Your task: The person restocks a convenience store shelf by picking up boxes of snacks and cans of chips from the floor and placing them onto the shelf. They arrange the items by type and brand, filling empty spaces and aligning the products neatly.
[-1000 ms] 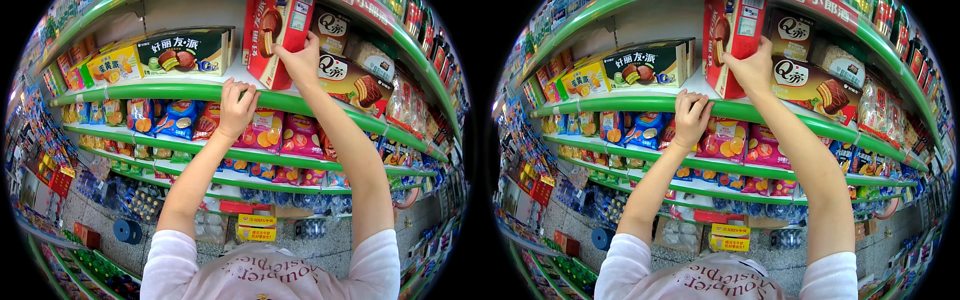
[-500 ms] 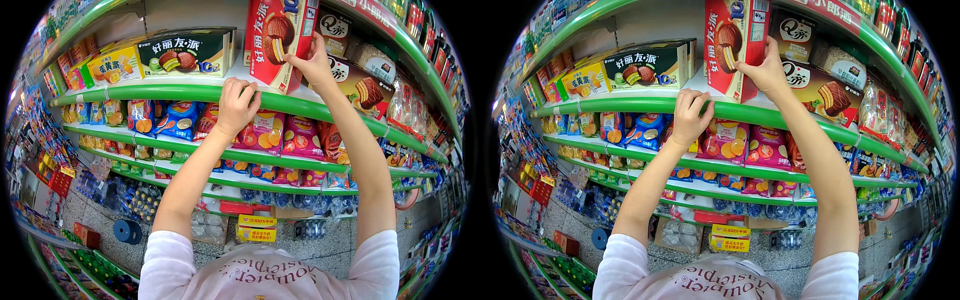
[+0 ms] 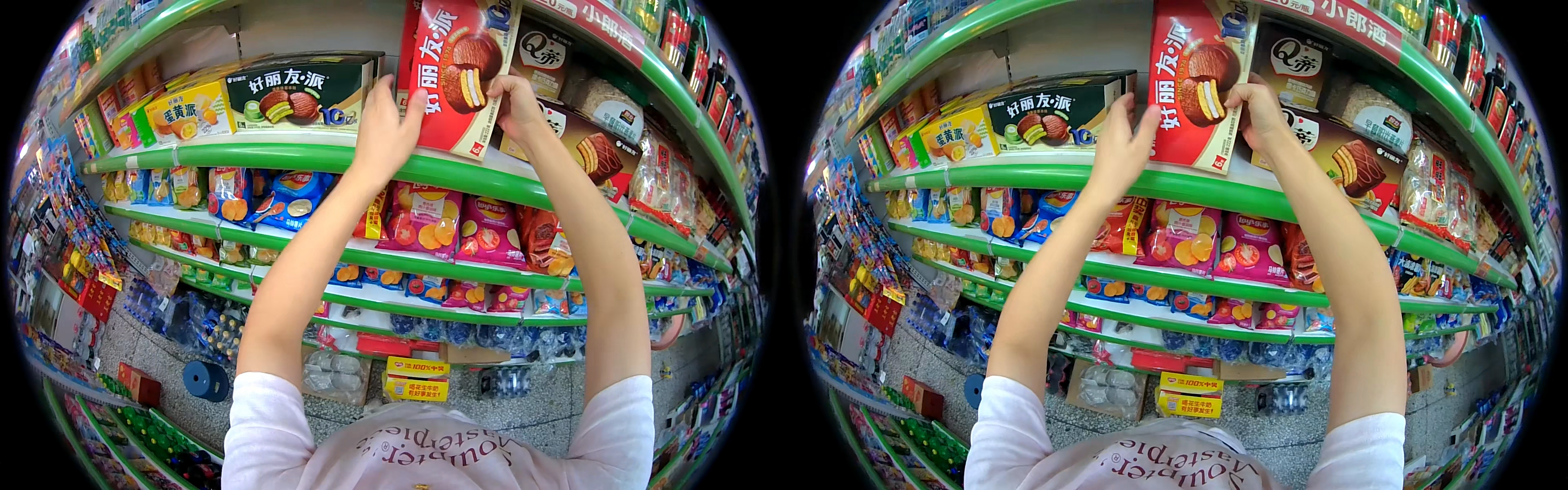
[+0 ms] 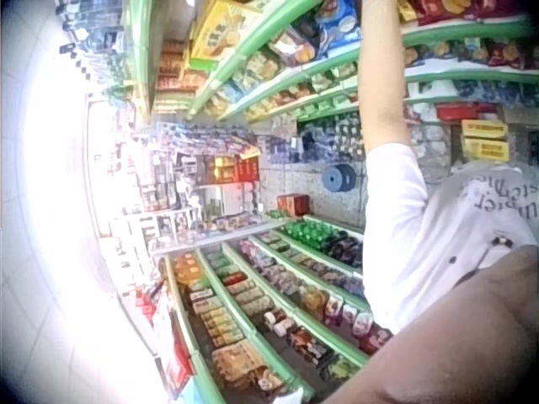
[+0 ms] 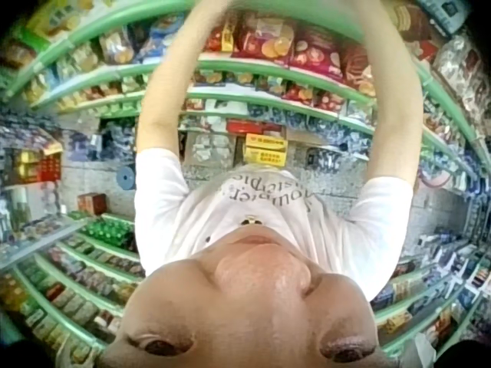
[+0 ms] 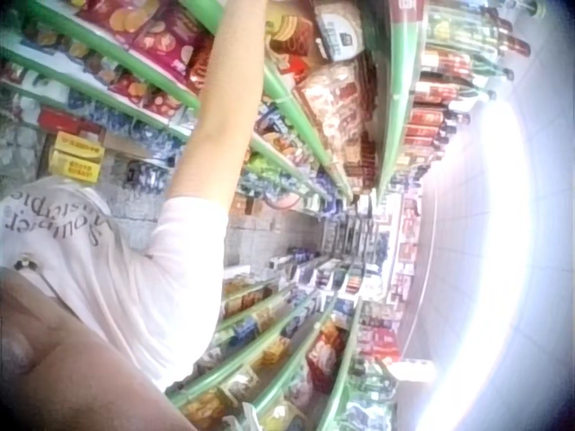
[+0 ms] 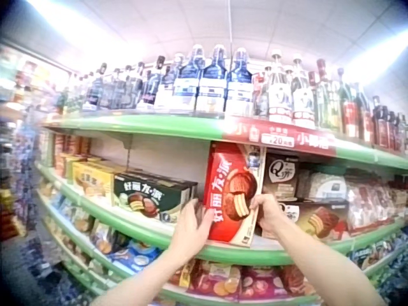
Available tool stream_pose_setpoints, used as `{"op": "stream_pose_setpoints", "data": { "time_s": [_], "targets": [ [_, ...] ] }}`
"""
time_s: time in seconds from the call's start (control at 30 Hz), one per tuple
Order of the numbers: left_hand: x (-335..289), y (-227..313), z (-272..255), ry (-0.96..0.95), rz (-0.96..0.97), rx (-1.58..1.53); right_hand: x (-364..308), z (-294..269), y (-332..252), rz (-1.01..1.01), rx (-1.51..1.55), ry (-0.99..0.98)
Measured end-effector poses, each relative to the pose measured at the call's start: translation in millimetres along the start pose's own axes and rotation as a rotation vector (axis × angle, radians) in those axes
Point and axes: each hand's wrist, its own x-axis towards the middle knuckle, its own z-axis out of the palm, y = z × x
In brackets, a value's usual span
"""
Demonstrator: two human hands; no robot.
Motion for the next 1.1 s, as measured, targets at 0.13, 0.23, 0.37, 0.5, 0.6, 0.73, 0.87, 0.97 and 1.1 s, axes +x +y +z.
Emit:
{"op": "stream_pose_setpoints", "data": {
  "time_s": [0.13, 0.23, 0.37, 0.5, 0.6, 0.73, 0.87, 0.97, 1.1],
  "targets": [
    [29, -1, 11, -0.262, -0.373, -0.358, 14, 4, 5, 0.085, 0.109, 0.067],
    [29, 10, 7, -0.289, -0.392, -0.507, 15, 4, 3, 0.116, 0.086, 0.091],
    [28, -2, 7, -0.206, -0.184, -0.313, 12, 15, 5, 0.114, 0.152, 0.132],
    [28, 3, 2, -0.181, -0.225, -0.281, 4, 19, 1, 0.093, 0.179, 0.079],
    [26, 12, -4, -0.155, -0.236, -0.294, -7, 19, 1, 0.045, 0.111, 0.052],
    [23, 25, -14, -0.117, -0.247, -0.248, -24, 29, 1, 0.046, 0.126, 0.080],
    [23, 47, -18, -0.147, -0.262, -0.300, -28, 24, -1, 0.010, 0.162, 0.059],
    [24, 57, -30, -0.183, -0.284, -0.256, -47, 39, -15, 0.049, 0.191, -0.052],
    [14, 111, -59, -0.349, -0.371, -0.455, -63, 36, -23, 0.079, 0.162, -0.080]
  ]
}}
